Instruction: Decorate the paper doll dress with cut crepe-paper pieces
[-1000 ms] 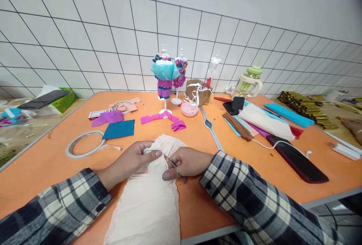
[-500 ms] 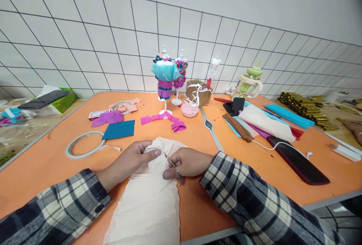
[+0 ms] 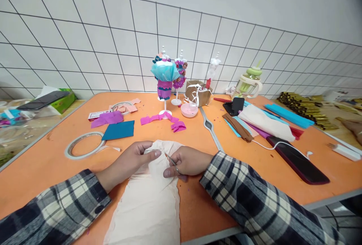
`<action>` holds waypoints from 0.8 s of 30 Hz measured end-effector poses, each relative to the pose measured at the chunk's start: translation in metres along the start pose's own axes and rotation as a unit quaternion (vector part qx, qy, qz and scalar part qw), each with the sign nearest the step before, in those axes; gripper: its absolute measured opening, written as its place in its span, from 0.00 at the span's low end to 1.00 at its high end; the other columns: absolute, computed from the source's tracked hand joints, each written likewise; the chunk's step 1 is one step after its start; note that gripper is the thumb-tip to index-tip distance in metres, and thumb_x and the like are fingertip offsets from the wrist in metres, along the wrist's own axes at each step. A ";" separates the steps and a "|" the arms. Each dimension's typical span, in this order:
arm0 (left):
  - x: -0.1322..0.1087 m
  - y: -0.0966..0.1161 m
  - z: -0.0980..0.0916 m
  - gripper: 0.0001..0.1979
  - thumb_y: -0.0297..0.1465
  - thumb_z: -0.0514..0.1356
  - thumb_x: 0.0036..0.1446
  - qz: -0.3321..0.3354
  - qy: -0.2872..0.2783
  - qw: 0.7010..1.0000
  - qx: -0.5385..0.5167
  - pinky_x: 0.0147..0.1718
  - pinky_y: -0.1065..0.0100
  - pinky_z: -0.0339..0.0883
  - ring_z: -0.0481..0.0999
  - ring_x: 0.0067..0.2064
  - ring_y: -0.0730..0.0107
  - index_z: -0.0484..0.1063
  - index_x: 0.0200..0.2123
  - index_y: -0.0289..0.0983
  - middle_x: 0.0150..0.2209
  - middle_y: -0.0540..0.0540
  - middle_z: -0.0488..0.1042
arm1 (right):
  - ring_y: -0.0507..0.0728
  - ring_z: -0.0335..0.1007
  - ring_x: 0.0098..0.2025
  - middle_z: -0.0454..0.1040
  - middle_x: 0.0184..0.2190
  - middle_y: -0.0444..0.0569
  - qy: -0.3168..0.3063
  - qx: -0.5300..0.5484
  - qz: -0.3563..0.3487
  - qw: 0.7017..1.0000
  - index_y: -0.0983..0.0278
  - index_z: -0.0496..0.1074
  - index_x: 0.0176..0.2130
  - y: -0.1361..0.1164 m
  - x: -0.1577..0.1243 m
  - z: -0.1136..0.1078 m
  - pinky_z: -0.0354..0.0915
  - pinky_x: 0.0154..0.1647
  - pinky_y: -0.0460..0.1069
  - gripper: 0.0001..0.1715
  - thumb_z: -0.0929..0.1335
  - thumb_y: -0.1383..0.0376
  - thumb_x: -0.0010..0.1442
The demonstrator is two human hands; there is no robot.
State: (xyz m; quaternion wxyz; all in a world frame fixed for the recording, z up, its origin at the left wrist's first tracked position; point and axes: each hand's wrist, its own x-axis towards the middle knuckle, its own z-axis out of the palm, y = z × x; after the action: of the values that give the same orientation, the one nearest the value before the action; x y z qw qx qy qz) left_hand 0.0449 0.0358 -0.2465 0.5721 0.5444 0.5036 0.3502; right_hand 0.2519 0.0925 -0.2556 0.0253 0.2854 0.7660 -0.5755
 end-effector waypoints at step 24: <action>0.004 -0.011 0.002 0.34 0.39 0.70 0.44 0.087 0.029 0.995 0.044 0.45 0.59 0.69 0.75 0.48 0.51 0.66 0.54 0.38 0.52 0.39 0.74 | 0.46 0.60 0.19 0.66 0.16 0.39 -0.037 0.029 -0.039 0.998 0.66 0.65 0.24 0.000 -0.004 0.001 0.56 0.23 0.43 0.27 0.69 0.46 0.53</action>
State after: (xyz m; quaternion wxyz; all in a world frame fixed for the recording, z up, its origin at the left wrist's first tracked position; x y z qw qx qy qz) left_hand 0.0457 0.0370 -0.2577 0.5000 0.6002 0.4859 0.3921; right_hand 0.2545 0.0899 -0.2549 0.0230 0.2344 0.7579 -0.6084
